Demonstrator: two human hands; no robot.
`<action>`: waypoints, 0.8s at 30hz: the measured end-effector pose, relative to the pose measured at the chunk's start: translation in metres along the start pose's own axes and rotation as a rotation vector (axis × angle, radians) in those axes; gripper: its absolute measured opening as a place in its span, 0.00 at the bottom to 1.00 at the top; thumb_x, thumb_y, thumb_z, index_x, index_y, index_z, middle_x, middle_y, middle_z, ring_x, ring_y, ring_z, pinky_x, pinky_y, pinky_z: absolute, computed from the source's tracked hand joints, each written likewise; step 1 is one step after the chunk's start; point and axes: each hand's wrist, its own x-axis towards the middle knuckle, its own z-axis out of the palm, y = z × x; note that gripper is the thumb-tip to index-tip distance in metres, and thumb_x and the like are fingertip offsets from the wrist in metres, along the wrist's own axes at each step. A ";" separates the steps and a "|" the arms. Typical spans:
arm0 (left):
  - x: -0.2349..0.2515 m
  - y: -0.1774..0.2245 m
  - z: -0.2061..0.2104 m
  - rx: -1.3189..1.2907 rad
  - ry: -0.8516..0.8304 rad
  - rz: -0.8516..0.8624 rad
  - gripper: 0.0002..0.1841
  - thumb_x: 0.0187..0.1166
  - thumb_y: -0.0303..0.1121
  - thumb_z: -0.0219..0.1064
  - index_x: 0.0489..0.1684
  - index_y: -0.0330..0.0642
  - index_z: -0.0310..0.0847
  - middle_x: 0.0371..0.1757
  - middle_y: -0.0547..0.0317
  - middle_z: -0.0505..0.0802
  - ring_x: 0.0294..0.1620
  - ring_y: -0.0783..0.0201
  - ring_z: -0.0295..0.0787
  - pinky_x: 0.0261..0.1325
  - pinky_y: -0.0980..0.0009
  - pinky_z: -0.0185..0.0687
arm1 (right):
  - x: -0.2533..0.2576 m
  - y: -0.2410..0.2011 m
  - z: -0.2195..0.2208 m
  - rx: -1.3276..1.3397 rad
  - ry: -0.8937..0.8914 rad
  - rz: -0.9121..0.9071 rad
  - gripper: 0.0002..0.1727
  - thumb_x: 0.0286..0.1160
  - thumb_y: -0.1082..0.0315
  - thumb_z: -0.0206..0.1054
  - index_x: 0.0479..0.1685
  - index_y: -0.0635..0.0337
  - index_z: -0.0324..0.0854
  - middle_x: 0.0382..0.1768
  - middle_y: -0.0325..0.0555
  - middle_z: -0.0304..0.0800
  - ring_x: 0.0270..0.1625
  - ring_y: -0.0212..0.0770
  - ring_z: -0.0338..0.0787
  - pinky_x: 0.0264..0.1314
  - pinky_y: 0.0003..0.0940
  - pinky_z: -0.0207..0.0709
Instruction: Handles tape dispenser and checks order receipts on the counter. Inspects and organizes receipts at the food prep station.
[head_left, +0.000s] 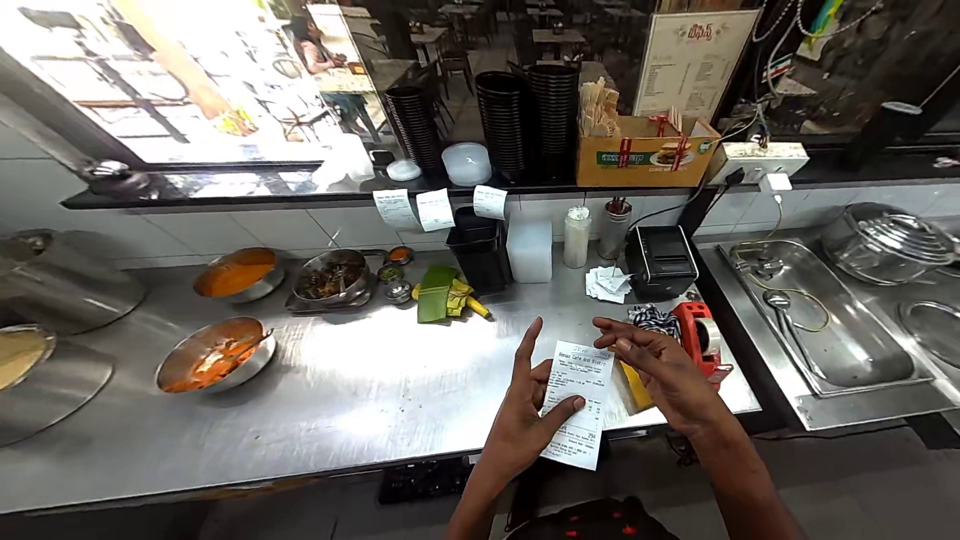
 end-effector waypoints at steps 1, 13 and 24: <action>-0.001 0.001 0.000 -0.006 -0.003 -0.002 0.57 0.72 0.22 0.77 0.95 0.72 0.35 0.64 0.46 0.90 0.49 0.43 0.96 0.53 0.51 0.96 | 0.000 -0.001 0.000 0.002 -0.001 -0.001 0.17 0.85 0.54 0.64 0.56 0.56 0.91 0.80 0.41 0.79 0.76 0.43 0.80 0.74 0.42 0.78; -0.008 0.006 0.000 0.001 -0.040 0.014 0.58 0.71 0.22 0.77 0.95 0.72 0.35 0.68 0.47 0.89 0.50 0.44 0.96 0.54 0.52 0.96 | -0.002 -0.007 0.001 -0.025 -0.019 -0.007 0.17 0.86 0.54 0.64 0.55 0.56 0.92 0.79 0.40 0.79 0.74 0.42 0.81 0.71 0.42 0.80; -0.009 0.010 -0.001 0.034 -0.108 0.063 0.46 0.75 0.21 0.73 0.94 0.62 0.52 0.74 0.47 0.84 0.52 0.49 0.95 0.55 0.57 0.96 | 0.002 -0.002 -0.002 -0.047 -0.031 0.023 0.17 0.87 0.56 0.63 0.56 0.55 0.91 0.74 0.40 0.84 0.70 0.41 0.84 0.67 0.41 0.82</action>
